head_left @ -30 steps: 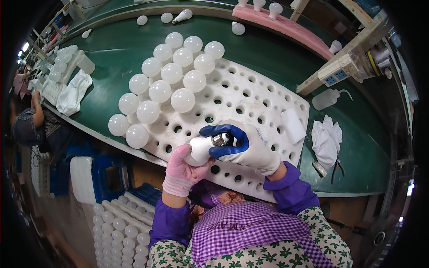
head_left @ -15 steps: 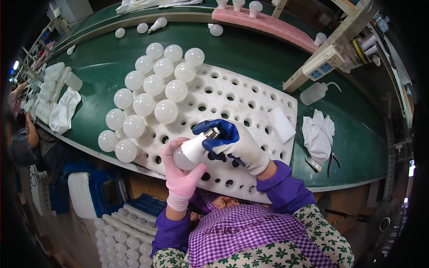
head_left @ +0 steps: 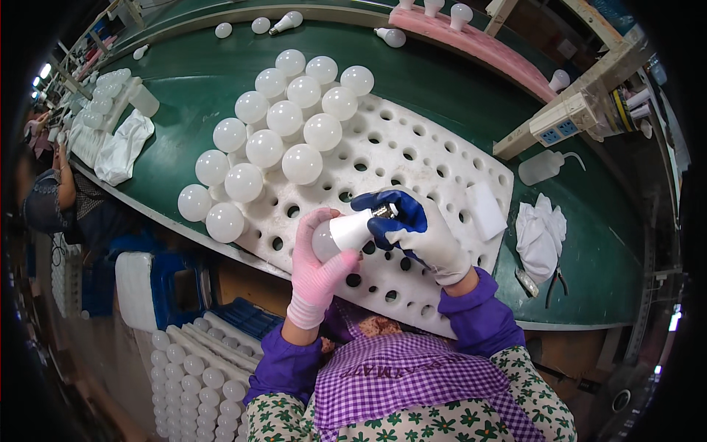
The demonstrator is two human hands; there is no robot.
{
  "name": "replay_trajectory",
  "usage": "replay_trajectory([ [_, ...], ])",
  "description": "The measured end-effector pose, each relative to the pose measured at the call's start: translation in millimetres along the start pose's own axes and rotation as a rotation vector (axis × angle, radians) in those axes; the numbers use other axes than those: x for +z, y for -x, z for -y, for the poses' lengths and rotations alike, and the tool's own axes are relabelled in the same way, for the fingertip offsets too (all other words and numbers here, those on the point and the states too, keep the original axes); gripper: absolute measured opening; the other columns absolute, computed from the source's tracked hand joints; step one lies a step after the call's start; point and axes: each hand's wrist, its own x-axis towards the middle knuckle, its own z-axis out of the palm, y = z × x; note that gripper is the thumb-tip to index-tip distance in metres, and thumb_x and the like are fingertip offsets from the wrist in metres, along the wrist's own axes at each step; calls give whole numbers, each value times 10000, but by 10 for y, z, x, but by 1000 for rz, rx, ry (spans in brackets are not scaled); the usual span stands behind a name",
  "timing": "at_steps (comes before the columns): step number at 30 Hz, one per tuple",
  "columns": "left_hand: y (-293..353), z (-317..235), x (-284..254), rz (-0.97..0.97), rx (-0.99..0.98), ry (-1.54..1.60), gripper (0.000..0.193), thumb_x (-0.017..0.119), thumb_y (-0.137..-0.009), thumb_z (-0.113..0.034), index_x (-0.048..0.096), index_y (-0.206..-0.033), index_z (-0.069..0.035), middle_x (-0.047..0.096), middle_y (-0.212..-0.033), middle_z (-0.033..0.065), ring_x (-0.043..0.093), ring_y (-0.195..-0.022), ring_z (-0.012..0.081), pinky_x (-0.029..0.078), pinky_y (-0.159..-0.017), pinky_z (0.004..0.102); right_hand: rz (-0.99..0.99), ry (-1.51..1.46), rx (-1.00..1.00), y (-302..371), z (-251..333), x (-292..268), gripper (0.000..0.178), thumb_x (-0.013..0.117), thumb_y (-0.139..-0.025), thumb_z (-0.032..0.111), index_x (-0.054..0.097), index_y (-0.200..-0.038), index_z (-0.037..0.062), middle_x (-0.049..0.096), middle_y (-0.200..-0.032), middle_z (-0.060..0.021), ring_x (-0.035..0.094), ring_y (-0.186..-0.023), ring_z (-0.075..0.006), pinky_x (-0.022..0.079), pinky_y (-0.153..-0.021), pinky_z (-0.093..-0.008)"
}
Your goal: The person assembles light bulb components on a production line and places the completed light bulbs into a plastic tray, using pliers to manipulate the components.
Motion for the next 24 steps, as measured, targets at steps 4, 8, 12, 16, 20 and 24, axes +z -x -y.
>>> replay_trajectory([
  [4,-60,9,-69,66,-202,227,493,607,-826,-374,506,-1140,-7,622,-926,195,631,-614,267,475,-395,265,142,144,-191,2,5,-56,341,694,-843,99,622,-1166,15,660,-1092,-56,610,-949,-108,508,-764,-224],
  [8,-215,19,-167,295,-607,547,573,441,-910,-511,559,-1123,8,631,-816,213,542,-479,206,373,-331,246,162,161,-156,-9,92,-129,376,691,-818,57,611,-1178,-14,654,-1124,-61,588,-958,-107,504,-805,-233],
  [12,-281,-163,24,-6,-156,-244,503,606,-876,-376,522,-1222,-20,609,-1007,199,563,-587,188,442,-469,258,-167,8,-190,-128,97,-426,406,579,-838,-27,560,-1243,-38,628,-1023,-62,610,-810,-106,494,-738,-230],
  [16,-618,-272,25,-425,620,-1145,571,734,-750,-135,502,-1268,-72,532,-1197,177,620,-940,292,520,-814,363,-432,-91,-468,-259,-13,-547,527,532,-854,-63,454,-1372,-11,646,-1132,-113,611,-963,-126,488,-822,-233],
  [20,-880,-327,-202,-245,510,-1340,627,748,-720,-142,471,-1279,-75,525,-1213,154,576,-1090,304,487,-912,372,-178,2,-264,-198,-69,-306,492,547,-882,-27,467,-1366,0,651,-1099,-87,610,-936,-102,488,-807,-222],
  [24,-567,-271,-85,-237,449,-693,702,783,-676,-47,381,-1251,-71,502,-1216,137,560,-1108,248,484,-931,345,-32,-49,-69,-136,-159,-176,458,577,-927,79,472,-1370,26,666,-988,-55,620,-804,-79,501,-703,-212],
])
